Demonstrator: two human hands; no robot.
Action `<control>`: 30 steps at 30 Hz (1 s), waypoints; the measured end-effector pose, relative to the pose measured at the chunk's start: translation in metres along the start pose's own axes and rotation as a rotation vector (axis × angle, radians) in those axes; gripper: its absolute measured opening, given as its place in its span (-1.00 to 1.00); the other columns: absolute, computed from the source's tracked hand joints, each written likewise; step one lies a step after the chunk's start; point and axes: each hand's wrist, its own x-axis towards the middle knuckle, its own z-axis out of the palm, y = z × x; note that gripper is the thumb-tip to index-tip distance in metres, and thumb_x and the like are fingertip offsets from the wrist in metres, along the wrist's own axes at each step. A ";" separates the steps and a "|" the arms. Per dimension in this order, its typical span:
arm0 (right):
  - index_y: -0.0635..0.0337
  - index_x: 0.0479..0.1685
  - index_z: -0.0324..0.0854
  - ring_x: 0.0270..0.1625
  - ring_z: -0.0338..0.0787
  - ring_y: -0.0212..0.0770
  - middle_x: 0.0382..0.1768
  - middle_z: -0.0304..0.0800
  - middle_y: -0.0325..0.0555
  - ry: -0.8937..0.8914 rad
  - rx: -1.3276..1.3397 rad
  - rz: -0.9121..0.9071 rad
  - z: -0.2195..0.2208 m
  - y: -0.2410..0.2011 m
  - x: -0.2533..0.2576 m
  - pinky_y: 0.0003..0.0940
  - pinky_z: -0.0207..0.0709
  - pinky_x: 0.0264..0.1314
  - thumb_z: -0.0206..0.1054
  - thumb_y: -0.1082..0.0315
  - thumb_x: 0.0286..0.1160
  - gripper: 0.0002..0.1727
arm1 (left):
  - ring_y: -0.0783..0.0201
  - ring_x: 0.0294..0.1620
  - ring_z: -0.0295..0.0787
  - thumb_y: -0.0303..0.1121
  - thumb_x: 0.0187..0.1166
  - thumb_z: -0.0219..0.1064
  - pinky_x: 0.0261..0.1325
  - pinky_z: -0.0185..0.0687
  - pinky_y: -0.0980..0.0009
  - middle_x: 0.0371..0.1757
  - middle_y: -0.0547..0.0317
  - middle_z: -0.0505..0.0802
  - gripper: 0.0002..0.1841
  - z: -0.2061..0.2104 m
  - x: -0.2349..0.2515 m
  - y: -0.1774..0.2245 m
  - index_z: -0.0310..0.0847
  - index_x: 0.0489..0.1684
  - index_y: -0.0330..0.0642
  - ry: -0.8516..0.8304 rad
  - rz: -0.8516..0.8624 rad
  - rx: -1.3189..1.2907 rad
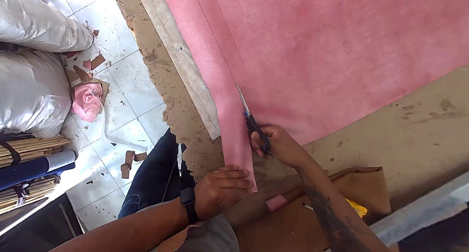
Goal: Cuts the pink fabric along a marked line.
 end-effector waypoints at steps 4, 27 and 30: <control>0.20 -0.46 0.72 -0.72 0.58 -0.25 -0.60 0.72 0.03 -0.042 -0.042 0.097 -0.007 -0.014 0.002 -0.51 0.36 -0.74 0.30 -0.13 0.67 -0.45 | 0.15 0.74 0.42 -0.13 0.76 0.27 0.85 0.22 0.14 0.52 0.18 0.75 -0.68 -0.012 0.012 -0.010 0.82 0.19 -0.11 -0.355 -0.027 0.061; 0.02 -0.47 0.79 -0.66 0.62 -0.36 -0.61 0.73 -0.18 -0.006 -0.016 0.292 -0.023 -0.047 0.014 -0.52 0.41 -0.69 0.47 -0.42 0.27 -0.37 | -0.05 0.91 -0.02 0.11 0.49 0.45 0.92 -0.43 -0.12 0.84 -0.06 0.31 -0.07 -0.015 0.124 -0.063 0.13 0.87 -0.04 -0.916 0.015 0.253; 0.04 -0.44 0.79 -0.63 0.63 -0.33 -0.60 0.72 -0.16 0.015 0.008 0.224 -0.018 -0.039 0.022 -0.48 0.46 -0.64 0.47 -0.36 0.34 -0.41 | 0.00 0.90 0.02 0.05 0.45 0.51 0.90 -0.29 -0.04 0.86 -0.02 0.29 -0.03 -0.013 0.120 -0.064 0.08 0.89 -0.01 -0.929 0.026 0.252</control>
